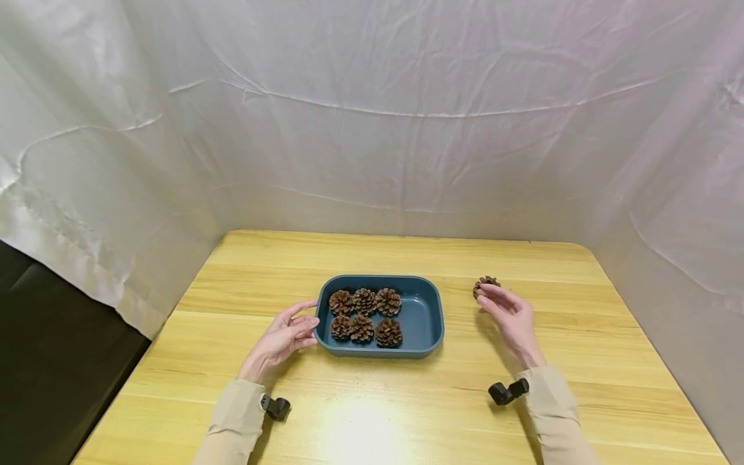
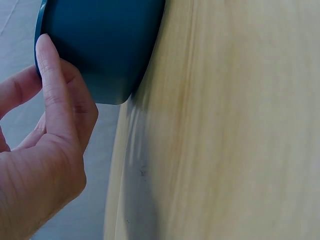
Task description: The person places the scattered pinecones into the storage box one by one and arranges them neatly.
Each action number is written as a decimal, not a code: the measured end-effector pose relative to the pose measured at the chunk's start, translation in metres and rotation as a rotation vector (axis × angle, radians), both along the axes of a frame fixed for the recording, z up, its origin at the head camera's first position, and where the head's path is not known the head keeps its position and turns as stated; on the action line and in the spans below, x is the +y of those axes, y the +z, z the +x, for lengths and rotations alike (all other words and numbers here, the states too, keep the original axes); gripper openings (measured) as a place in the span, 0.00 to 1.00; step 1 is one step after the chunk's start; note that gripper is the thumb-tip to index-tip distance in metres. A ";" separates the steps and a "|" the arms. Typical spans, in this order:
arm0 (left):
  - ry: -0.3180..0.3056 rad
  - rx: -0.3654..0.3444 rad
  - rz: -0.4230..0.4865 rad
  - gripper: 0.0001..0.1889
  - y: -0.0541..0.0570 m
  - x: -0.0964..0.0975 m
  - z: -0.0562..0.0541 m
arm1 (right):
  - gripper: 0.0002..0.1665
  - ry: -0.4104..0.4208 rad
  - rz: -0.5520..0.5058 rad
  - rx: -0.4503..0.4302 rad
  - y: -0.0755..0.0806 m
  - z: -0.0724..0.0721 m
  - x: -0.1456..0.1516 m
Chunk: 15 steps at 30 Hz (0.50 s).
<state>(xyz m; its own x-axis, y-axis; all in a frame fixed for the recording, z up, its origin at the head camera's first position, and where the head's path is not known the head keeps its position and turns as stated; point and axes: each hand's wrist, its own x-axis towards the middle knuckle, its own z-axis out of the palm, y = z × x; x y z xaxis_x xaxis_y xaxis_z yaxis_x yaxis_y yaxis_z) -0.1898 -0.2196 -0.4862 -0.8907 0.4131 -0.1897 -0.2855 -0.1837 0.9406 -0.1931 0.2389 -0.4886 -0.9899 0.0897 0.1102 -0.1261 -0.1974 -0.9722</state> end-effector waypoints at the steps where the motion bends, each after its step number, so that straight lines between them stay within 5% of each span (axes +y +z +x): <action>1: 0.000 0.000 0.003 0.32 0.000 0.000 0.000 | 0.25 -0.003 -0.052 -0.030 -0.001 0.002 0.003; 7: -0.003 0.002 0.020 0.32 0.000 0.000 0.000 | 0.27 -0.052 -0.302 -0.145 -0.007 0.011 0.023; 15: -0.002 0.007 0.014 0.32 -0.001 0.000 0.001 | 0.23 -0.191 -0.302 -0.104 -0.010 0.014 0.036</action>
